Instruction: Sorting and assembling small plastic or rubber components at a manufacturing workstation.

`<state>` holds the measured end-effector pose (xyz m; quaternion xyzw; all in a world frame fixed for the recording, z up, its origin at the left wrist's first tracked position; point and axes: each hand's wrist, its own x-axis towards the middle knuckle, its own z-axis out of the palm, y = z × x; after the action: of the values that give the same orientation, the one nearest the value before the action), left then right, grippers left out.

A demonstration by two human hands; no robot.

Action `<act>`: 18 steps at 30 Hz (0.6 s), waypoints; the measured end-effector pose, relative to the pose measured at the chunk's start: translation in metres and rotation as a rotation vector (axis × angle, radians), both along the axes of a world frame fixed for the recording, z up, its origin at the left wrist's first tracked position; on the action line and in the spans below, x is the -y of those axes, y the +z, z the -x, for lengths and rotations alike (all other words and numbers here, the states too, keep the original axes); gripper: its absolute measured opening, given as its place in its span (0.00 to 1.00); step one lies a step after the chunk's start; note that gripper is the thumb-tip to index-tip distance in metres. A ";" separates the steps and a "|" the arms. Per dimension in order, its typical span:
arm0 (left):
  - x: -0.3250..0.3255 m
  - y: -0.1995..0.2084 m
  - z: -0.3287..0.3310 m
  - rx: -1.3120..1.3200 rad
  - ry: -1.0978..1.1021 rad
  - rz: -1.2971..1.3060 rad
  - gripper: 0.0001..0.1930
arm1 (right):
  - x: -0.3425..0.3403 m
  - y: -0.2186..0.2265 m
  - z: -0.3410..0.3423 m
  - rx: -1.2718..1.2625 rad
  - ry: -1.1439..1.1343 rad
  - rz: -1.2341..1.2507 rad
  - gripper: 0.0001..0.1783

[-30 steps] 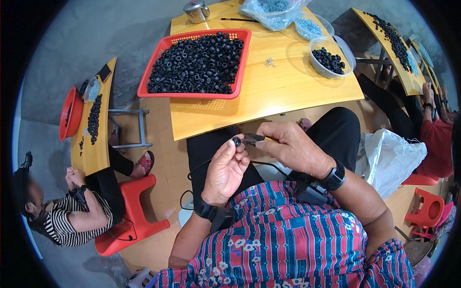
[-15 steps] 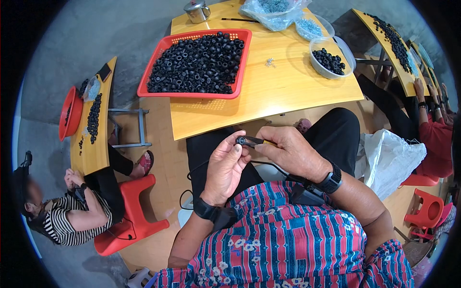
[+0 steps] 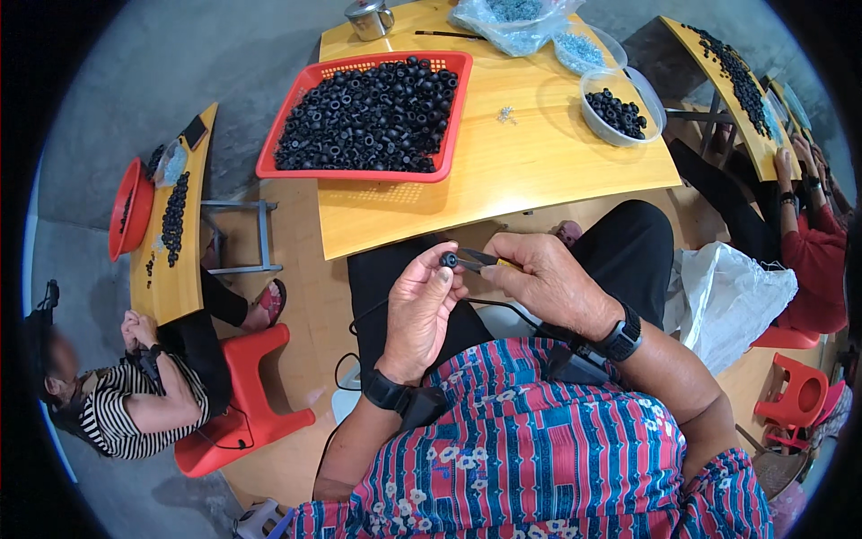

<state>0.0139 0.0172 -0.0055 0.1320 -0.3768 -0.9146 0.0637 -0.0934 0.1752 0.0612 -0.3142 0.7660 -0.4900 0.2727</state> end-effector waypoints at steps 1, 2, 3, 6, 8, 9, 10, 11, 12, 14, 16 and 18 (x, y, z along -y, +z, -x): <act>0.000 0.000 0.000 0.004 0.006 0.024 0.17 | 0.000 0.000 0.000 0.038 0.003 -0.005 0.09; 0.000 0.001 -0.001 0.007 0.010 0.056 0.17 | 0.000 0.000 -0.001 0.076 0.006 -0.011 0.09; 0.000 0.001 0.000 0.011 0.010 0.086 0.16 | 0.000 0.001 0.000 0.052 0.004 -0.012 0.09; 0.001 0.001 0.000 0.026 0.013 0.211 0.16 | 0.002 0.002 0.002 -0.016 -0.001 -0.022 0.09; 0.002 0.002 -0.001 0.040 0.019 0.280 0.16 | 0.002 0.000 0.001 -0.057 0.001 -0.036 0.08; 0.002 0.002 -0.001 0.047 0.022 0.299 0.16 | 0.002 0.001 0.002 -0.050 0.007 -0.046 0.08; 0.002 0.002 -0.001 0.055 0.025 0.319 0.16 | 0.002 0.001 0.003 -0.044 0.012 -0.057 0.08; 0.002 0.001 -0.001 0.053 0.030 0.359 0.16 | 0.002 0.001 0.004 -0.037 0.018 -0.067 0.08; 0.002 0.000 0.000 0.051 0.035 0.400 0.16 | 0.002 0.003 0.005 -0.015 0.011 -0.074 0.09; 0.001 0.001 0.002 0.055 0.045 0.489 0.16 | 0.001 0.005 0.006 0.029 -0.004 -0.089 0.09; 0.000 0.006 0.009 0.053 0.059 0.593 0.16 | 0.000 0.006 0.010 -0.004 -0.008 -0.119 0.10; 0.000 0.011 0.017 0.040 0.049 0.626 0.16 | -0.001 0.009 0.015 -0.018 -0.028 -0.145 0.11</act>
<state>-0.0034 0.0170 0.0052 0.1328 -0.6378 -0.7498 0.1158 -0.1086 0.1765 0.0705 -0.2873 0.8063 -0.4342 0.2807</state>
